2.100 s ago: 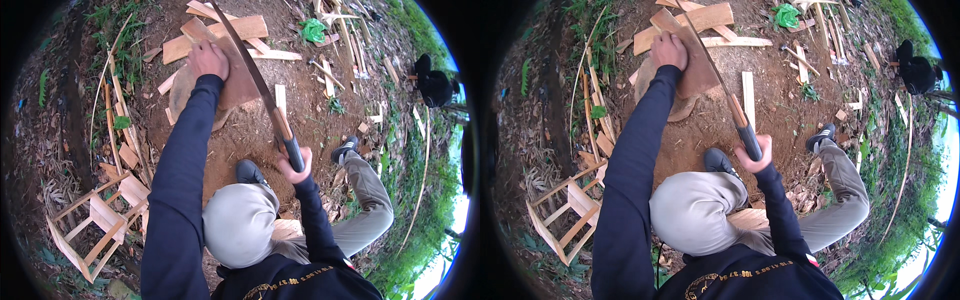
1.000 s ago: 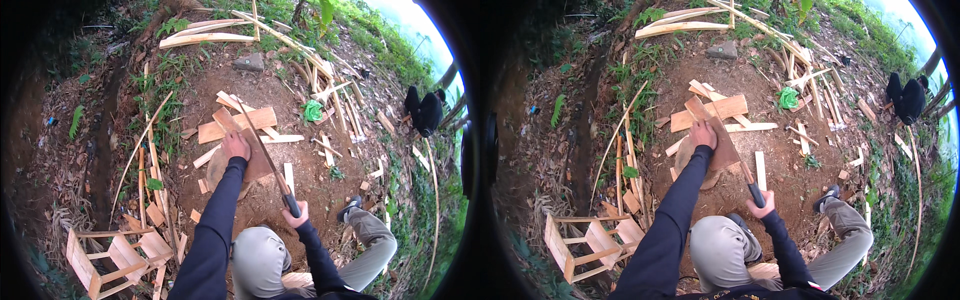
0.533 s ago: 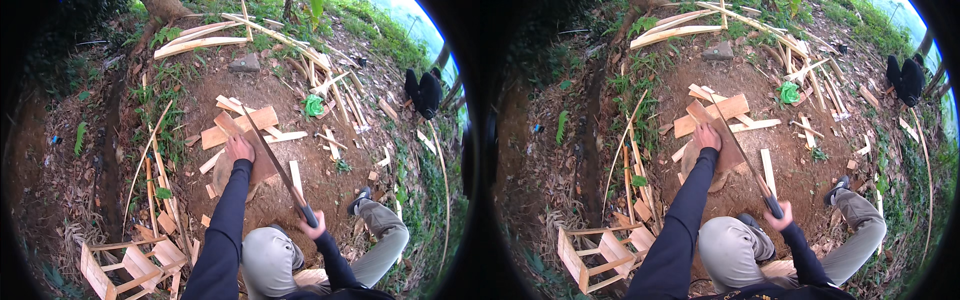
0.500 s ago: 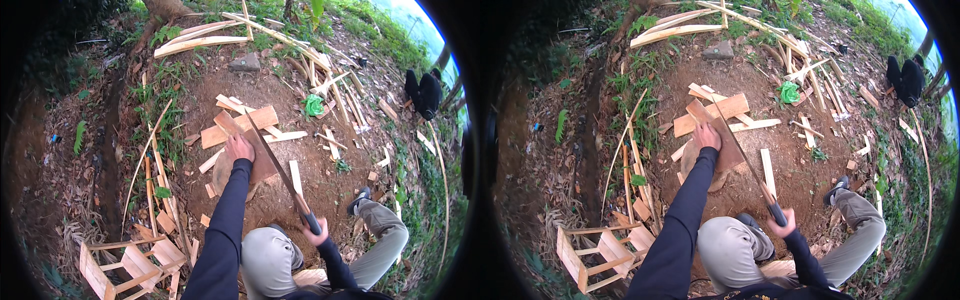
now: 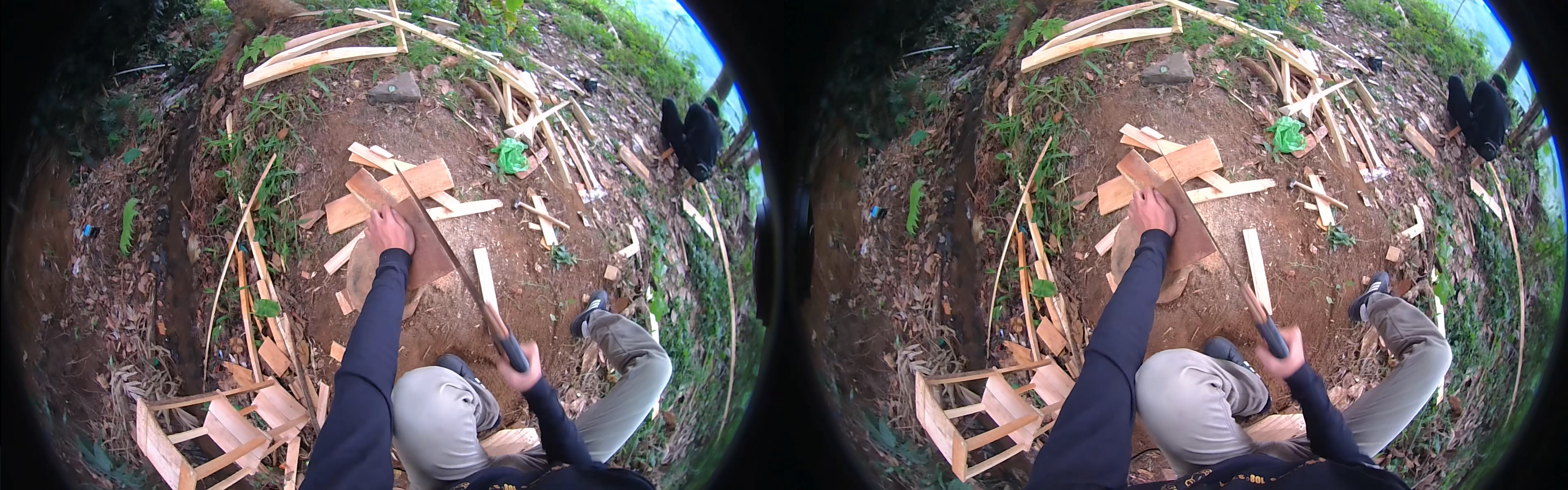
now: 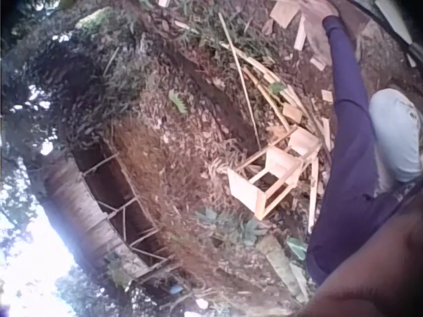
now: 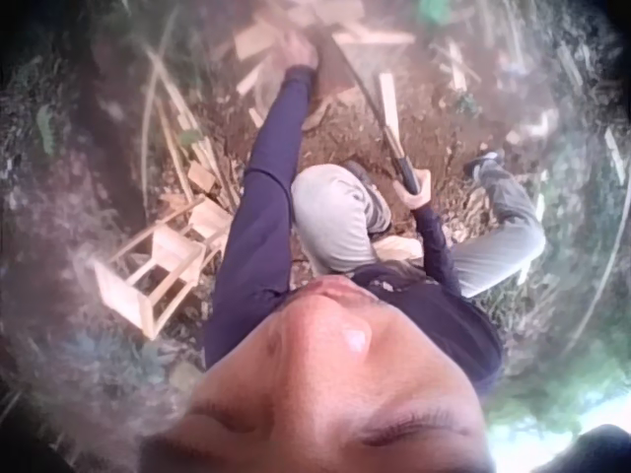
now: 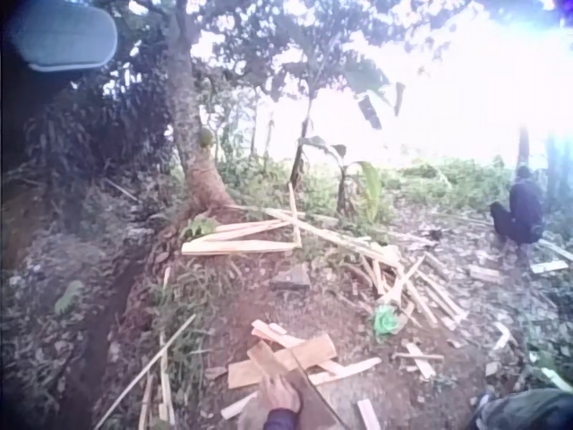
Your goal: The person uses a hand saw to cut a rectangular wooden plank placed on a log. They hold the wood steady with one hand and saw with the other, completing the cut and separating the pieces.
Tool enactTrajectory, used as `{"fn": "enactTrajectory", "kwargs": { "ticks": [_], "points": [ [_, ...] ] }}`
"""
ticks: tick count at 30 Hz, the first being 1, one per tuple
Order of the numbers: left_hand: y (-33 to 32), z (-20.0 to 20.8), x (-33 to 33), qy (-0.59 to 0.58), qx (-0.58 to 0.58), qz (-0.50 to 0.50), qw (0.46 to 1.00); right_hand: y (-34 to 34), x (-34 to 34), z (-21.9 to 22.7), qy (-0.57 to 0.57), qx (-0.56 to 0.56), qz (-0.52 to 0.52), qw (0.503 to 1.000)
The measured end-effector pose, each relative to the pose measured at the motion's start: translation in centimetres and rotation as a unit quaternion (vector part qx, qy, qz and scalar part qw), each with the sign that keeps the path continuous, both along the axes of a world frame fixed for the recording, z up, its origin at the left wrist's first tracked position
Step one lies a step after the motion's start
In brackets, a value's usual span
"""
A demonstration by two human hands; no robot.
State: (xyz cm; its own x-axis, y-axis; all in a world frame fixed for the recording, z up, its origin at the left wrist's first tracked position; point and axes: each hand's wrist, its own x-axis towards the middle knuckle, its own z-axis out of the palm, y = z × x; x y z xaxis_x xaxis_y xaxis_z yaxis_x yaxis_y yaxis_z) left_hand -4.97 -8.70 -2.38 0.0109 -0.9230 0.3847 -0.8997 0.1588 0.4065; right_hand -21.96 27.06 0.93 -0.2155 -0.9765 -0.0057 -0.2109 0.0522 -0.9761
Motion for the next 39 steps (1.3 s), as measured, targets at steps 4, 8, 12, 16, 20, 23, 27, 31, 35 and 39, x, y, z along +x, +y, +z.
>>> {"fn": "enactTrajectory", "kwargs": {
  "ticks": [4,8,12,16,20,23,27,31,35,39],
  "points": [
    [-0.4,0.2,0.1,0.027,0.012,0.009,1.000,-9.3,1.3,1.0,-0.040,0.018,-0.028,0.999],
    [0.4,0.5,-0.8,-0.026,0.030,-0.069,0.997,-6.0,3.3,0.3,-0.084,-0.003,-0.078,0.993],
    [-0.3,0.5,0.4,-0.032,-0.009,-0.048,0.998,-6.9,6.4,1.6,-0.069,-0.038,-0.160,0.984],
    [0.3,0.8,-0.6,-0.019,0.005,-0.035,0.999,-6.2,6.0,-1.0,-0.038,-0.005,-0.126,0.991],
    [0.1,0.6,0.1,-0.012,-0.011,-0.024,1.000,-3.4,5.9,-0.1,-0.020,-0.006,-0.082,0.996],
    [0.4,0.3,-0.3,0.005,-0.030,-0.018,0.999,-2.7,5.0,0.1,-0.001,-0.017,-0.073,0.997],
    [-0.3,0.5,-0.5,0.035,-0.017,0.008,0.999,-8.5,3.6,0.6,-0.027,-0.031,-0.096,0.995],
    [0.1,0.3,-0.1,0.034,-0.019,0.014,0.999,-4.2,2.3,0.6,-0.007,0.004,-0.012,1.000],
    [0.2,0.5,-0.6,0.028,-0.027,-0.006,0.999,-1.4,1.8,1.4,0.017,-0.007,-0.018,1.000],
    [-0.1,0.1,0.0,0.043,-0.024,0.006,0.999,-9.0,2.4,0.3,0.010,-0.024,-0.039,0.999]
  ]
}}
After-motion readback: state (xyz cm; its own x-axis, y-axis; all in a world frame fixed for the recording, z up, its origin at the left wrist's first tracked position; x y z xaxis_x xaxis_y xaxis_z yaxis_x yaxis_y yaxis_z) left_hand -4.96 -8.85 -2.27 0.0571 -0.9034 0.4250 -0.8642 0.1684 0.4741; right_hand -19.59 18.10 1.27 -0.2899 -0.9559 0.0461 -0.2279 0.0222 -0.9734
